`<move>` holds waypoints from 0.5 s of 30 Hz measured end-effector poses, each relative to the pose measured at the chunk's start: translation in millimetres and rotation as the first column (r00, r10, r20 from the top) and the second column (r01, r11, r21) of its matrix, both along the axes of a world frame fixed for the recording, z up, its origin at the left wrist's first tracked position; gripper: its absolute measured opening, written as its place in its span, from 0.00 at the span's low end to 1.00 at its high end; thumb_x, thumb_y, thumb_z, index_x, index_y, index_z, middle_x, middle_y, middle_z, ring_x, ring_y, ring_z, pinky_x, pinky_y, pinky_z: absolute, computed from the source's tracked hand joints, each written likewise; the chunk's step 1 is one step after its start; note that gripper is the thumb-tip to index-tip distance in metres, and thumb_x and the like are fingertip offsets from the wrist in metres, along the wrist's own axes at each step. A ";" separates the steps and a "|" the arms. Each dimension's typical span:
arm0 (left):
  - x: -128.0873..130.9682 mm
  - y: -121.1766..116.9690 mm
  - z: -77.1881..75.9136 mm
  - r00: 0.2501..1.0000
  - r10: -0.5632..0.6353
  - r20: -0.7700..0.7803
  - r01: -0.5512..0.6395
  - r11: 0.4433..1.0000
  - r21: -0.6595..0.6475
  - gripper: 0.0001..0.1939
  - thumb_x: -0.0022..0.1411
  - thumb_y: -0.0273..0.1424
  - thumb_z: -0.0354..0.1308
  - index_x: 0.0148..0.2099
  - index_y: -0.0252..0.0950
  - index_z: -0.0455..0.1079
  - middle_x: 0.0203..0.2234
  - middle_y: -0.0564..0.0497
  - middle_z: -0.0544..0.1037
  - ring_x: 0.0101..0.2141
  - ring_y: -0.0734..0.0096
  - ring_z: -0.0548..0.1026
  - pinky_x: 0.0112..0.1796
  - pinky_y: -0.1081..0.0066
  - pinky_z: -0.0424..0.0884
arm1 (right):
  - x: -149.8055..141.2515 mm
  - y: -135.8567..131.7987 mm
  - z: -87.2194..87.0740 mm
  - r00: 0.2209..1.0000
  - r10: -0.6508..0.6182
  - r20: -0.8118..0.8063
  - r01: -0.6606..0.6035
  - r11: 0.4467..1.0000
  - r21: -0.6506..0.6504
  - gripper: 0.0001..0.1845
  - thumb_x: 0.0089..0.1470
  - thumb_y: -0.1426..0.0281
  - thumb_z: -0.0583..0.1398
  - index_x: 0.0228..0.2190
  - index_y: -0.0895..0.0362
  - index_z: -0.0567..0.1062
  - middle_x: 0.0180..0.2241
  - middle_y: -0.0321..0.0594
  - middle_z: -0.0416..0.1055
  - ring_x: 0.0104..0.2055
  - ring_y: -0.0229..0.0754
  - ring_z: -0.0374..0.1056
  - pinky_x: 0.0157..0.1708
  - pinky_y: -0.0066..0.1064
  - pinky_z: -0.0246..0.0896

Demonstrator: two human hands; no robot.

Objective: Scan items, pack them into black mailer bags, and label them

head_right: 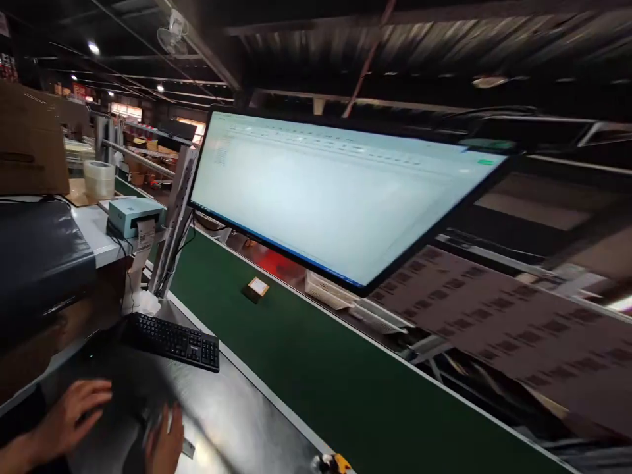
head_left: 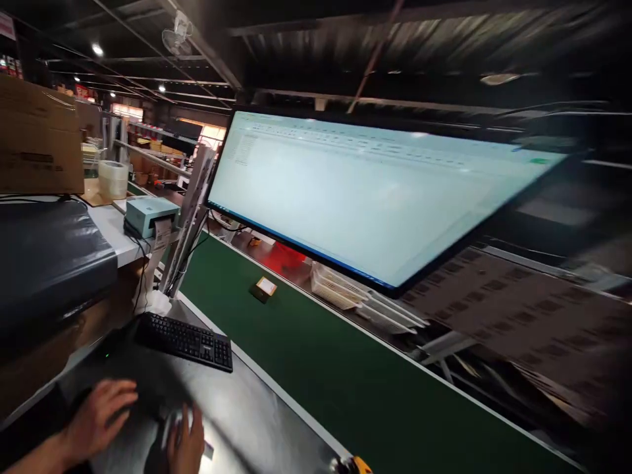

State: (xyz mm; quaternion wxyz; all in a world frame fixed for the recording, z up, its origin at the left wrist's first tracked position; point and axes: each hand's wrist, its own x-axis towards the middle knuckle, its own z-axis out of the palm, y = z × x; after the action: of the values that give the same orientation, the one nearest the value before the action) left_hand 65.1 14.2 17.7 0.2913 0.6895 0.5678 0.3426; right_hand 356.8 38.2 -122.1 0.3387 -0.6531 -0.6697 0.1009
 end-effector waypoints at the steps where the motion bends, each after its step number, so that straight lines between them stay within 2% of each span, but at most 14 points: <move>1: -12.1 0.1 29.8 0.997 0.062 -0.035 -0.058 0.993 0.103 0.15 0.63 0.42 0.60 0.48 0.64 0.83 0.52 0.53 0.84 0.55 0.51 0.81 0.61 0.49 0.74 | 4.2 1.2 -8.1 0.995 -0.095 -0.011 0.094 0.995 -0.043 0.23 0.46 0.53 0.55 0.43 0.39 0.80 0.48 0.49 0.82 0.57 0.74 0.76 0.55 0.75 0.70; 2: -26.1 1.5 62.7 0.986 0.160 -0.054 -0.142 0.959 0.244 0.14 0.64 0.42 0.59 0.47 0.62 0.84 0.51 0.51 0.85 0.53 0.52 0.81 0.60 0.49 0.75 | 12.1 2.2 -14.0 0.987 -0.162 -0.016 0.160 0.982 -0.096 0.22 0.42 0.53 0.55 0.39 0.39 0.80 0.46 0.49 0.83 0.57 0.74 0.76 0.55 0.72 0.70; 3: -42.6 3.2 97.5 0.961 0.268 -0.063 -0.222 0.890 0.398 0.14 0.66 0.40 0.57 0.46 0.59 0.84 0.48 0.51 0.86 0.51 0.54 0.82 0.59 0.49 0.75 | 22.4 3.2 -17.3 0.983 -0.182 -0.019 0.177 0.972 -0.154 0.21 0.38 0.54 0.55 0.34 0.39 0.79 0.43 0.49 0.83 0.56 0.74 0.77 0.54 0.70 0.71; 4: -61.2 3.8 132.4 0.933 0.346 -0.102 -0.246 0.816 0.523 0.14 0.68 0.39 0.57 0.48 0.58 0.83 0.47 0.51 0.86 0.50 0.55 0.82 0.59 0.49 0.75 | 33.6 4.4 -17.5 0.987 -0.158 -0.026 0.150 0.966 -0.209 0.18 0.34 0.54 0.55 0.30 0.39 0.77 0.38 0.49 0.83 0.52 0.75 0.78 0.52 0.69 0.71; 6: -100.2 -1.1 195.2 0.818 0.554 -0.151 -0.318 0.656 0.685 0.12 0.70 0.37 0.58 0.50 0.54 0.82 0.47 0.51 0.85 0.50 0.56 0.82 0.58 0.49 0.75 | 52.9 6.9 -8.2 0.995 -0.086 -0.050 0.068 0.957 -0.282 0.14 0.28 0.54 0.54 0.23 0.39 0.72 0.30 0.46 0.79 0.42 0.76 0.80 0.44 0.69 0.71; 7: -116.6 -6.5 219.6 0.761 0.624 -0.178 -0.326 0.605 0.726 0.12 0.71 0.37 0.57 0.49 0.52 0.82 0.47 0.51 0.84 0.50 0.56 0.81 0.58 0.48 0.75 | 58.7 7.0 0.5 0.996 -0.061 -0.069 0.037 0.950 -0.310 0.12 0.27 0.55 0.54 0.21 0.39 0.70 0.27 0.45 0.76 0.38 0.76 0.80 0.42 0.69 0.70; 8: -128.6 -12.6 237.5 0.717 0.661 -0.220 -0.328 0.599 0.730 0.12 0.72 0.38 0.56 0.49 0.50 0.81 0.47 0.51 0.84 0.50 0.56 0.81 0.58 0.47 0.75 | 61.4 5.6 10.6 0.995 -0.047 -0.092 0.013 0.941 -0.339 0.10 0.26 0.54 0.54 0.20 0.39 0.68 0.25 0.44 0.72 0.36 0.76 0.79 0.40 0.68 0.68; 9: -134.7 -17.9 247.9 0.696 0.670 -0.259 -0.326 0.616 0.717 0.13 0.72 0.38 0.55 0.49 0.48 0.81 0.46 0.51 0.83 0.50 0.56 0.81 0.58 0.47 0.74 | 61.1 2.6 21.1 0.992 -0.050 -0.114 0.005 0.930 -0.369 0.10 0.27 0.53 0.54 0.19 0.40 0.66 0.23 0.44 0.69 0.36 0.76 0.79 0.40 0.67 0.67; 10: -134.6 -21.2 250.4 0.705 0.643 -0.298 -0.313 0.659 0.684 0.14 0.73 0.39 0.54 0.49 0.47 0.81 0.46 0.51 0.83 0.50 0.56 0.80 0.58 0.47 0.74 | 58.6 -1.7 30.6 0.988 -0.073 -0.137 0.011 0.913 -0.407 0.11 0.28 0.52 0.55 0.19 0.41 0.64 0.22 0.43 0.67 0.37 0.76 0.78 0.40 0.66 0.66; 11: -128.3 -21.5 244.9 0.742 0.582 -0.334 -0.284 0.724 0.629 0.15 0.74 0.40 0.53 0.50 0.46 0.80 0.46 0.51 0.83 0.51 0.57 0.80 0.58 0.48 0.74 | 54.7 -6.4 38.1 0.982 -0.097 -0.161 0.015 0.895 -0.446 0.12 0.29 0.51 0.55 0.19 0.42 0.63 0.22 0.43 0.65 0.37 0.75 0.77 0.41 0.64 0.66; 12: -116.3 -18.5 232.1 0.798 0.483 -0.360 -0.231 0.798 0.557 0.15 0.74 0.40 0.52 0.51 0.47 0.80 0.46 0.51 0.82 0.51 0.58 0.80 0.58 0.50 0.74 | 50.3 -10.8 42.7 0.975 -0.127 -0.182 0.026 0.878 -0.477 0.13 0.30 0.50 0.56 0.19 0.43 0.62 0.21 0.43 0.65 0.38 0.73 0.77 0.43 0.62 0.66; 14: -78.7 -3.5 188.0 0.904 0.191 -0.382 -0.048 0.934 0.354 0.16 0.74 0.40 0.52 0.53 0.47 0.79 0.47 0.51 0.82 0.51 0.61 0.79 0.58 0.56 0.74 | 42.4 -17.3 43.1 0.948 -0.215 -0.234 0.060 0.844 -0.532 0.16 0.33 0.49 0.58 0.21 0.45 0.62 0.23 0.44 0.67 0.41 0.69 0.76 0.45 0.57 0.66; 15: -54.8 7.3 159.5 0.925 0.032 -0.378 0.059 0.972 0.227 0.15 0.74 0.39 0.53 0.54 0.47 0.79 0.47 0.51 0.82 0.52 0.62 0.79 0.58 0.59 0.74 | 39.1 -19.8 40.0 0.925 -0.268 -0.269 0.081 0.830 -0.551 0.17 0.35 0.49 0.59 0.21 0.46 0.63 0.23 0.44 0.68 0.43 0.67 0.75 0.45 0.54 0.67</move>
State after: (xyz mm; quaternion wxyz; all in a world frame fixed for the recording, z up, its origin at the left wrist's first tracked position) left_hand 10.3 21.5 177.2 0.0950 0.7760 0.5641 0.2657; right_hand 396.0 18.4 -82.1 0.2617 -0.7534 -0.4846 0.3593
